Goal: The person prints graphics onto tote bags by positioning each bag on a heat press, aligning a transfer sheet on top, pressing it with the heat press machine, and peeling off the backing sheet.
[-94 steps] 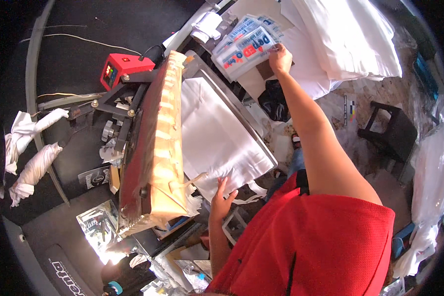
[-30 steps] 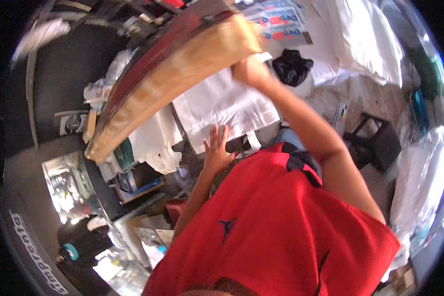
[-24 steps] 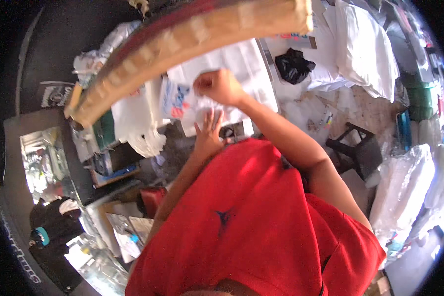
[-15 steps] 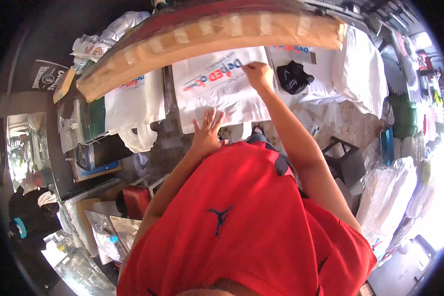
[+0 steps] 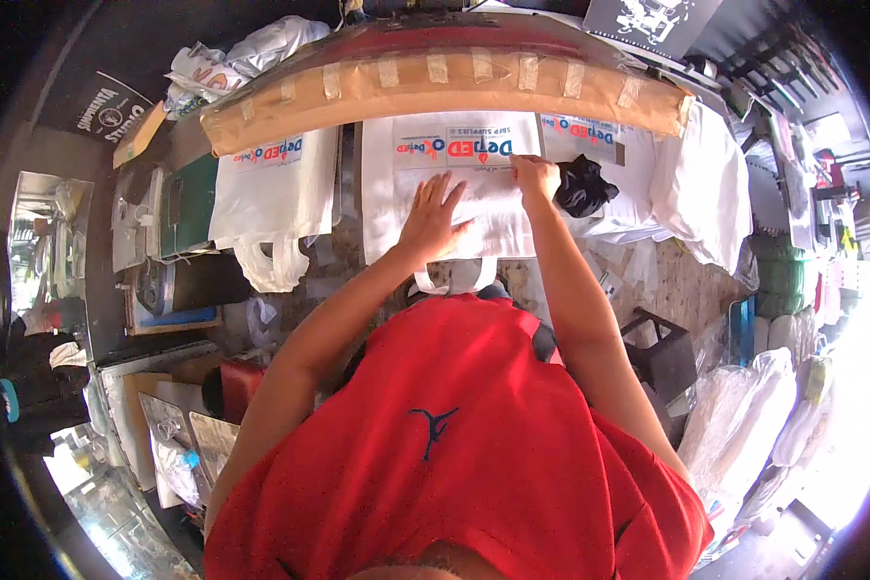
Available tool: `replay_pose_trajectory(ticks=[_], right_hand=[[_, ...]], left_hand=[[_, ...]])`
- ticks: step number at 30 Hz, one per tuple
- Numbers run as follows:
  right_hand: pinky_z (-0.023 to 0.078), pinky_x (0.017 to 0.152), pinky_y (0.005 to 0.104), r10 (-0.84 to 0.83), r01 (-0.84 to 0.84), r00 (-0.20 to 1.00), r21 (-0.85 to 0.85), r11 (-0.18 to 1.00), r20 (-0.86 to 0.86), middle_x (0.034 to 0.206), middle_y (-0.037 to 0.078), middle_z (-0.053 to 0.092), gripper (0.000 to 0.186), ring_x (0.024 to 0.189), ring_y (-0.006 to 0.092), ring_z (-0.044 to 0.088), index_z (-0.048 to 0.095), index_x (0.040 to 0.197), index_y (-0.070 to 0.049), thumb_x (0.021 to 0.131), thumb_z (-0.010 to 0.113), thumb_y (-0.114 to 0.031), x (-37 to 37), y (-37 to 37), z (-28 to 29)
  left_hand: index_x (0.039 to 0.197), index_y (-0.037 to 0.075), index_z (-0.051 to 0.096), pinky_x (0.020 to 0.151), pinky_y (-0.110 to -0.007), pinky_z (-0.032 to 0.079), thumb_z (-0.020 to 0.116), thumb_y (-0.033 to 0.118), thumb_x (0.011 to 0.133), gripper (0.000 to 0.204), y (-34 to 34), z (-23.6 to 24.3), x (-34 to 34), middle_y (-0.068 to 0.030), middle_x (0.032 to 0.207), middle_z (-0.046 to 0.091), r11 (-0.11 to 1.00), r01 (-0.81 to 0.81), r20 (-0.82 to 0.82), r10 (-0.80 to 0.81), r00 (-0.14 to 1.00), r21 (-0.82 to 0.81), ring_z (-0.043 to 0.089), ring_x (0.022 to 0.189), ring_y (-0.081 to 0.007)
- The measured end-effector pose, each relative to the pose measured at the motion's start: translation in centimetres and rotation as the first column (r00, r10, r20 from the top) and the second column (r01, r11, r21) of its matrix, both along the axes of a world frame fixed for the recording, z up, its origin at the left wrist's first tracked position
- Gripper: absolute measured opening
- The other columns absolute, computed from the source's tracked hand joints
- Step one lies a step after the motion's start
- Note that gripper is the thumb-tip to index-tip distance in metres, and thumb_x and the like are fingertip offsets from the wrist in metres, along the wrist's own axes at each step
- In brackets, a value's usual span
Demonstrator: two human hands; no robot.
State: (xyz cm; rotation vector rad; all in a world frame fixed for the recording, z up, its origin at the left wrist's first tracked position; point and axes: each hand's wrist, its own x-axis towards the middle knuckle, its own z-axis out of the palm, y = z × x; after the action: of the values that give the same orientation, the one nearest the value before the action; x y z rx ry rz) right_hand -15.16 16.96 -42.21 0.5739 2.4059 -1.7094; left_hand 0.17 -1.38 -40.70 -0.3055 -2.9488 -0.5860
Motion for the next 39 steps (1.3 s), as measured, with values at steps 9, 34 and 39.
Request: replay_pose_trajectory(ticks=[9,34,39], right_hand=[[0.048,0.054,0.0238,0.131,-0.108,0.988,0.244,0.964,-0.079,0.061,0.000,0.066,0.017,0.053,0.0078,0.059,0.079,0.080,-0.010,0.074,0.078,-0.025,0.5,0.0,-0.2],[0.056,0.071,0.0358,0.250,-0.132,0.943,0.444,0.886,-0.219,0.077,0.011,0.072,0.020,0.073,0.0274,0.071,0.078,0.081,-0.012,0.071,0.075,-0.029,-1.0,0.5,-0.4],[0.056,0.071,0.0356,0.231,-0.138,0.954,0.405,0.904,-0.190,0.077,0.011,0.072,0.020,0.072,0.0271,0.071,0.078,0.082,-0.012,0.071,0.076,-0.029,-1.0,0.3,-0.4]], left_hand=[[0.147,0.002,0.032,0.115,-0.059,0.019,0.063,0.048,0.087,0.081,-0.4,-3.0,-1.4,-0.0257,0.153,0.027,1.000,-0.026,-0.158,0.027,0.987,0.006,0.025,0.142,-0.0433],[0.150,-0.003,0.023,0.119,-0.055,0.011,0.057,0.051,0.090,0.088,-0.1,-2.2,-1.5,-0.0220,0.157,0.021,0.995,-0.076,-0.099,0.070,0.993,-0.061,0.018,0.147,-0.0373],[0.150,-0.003,0.023,0.119,-0.055,0.012,0.060,0.050,0.088,0.090,-0.1,-2.2,-1.4,-0.0221,0.157,0.022,0.994,-0.099,-0.079,0.095,0.992,-0.043,0.018,0.147,-0.0379]])
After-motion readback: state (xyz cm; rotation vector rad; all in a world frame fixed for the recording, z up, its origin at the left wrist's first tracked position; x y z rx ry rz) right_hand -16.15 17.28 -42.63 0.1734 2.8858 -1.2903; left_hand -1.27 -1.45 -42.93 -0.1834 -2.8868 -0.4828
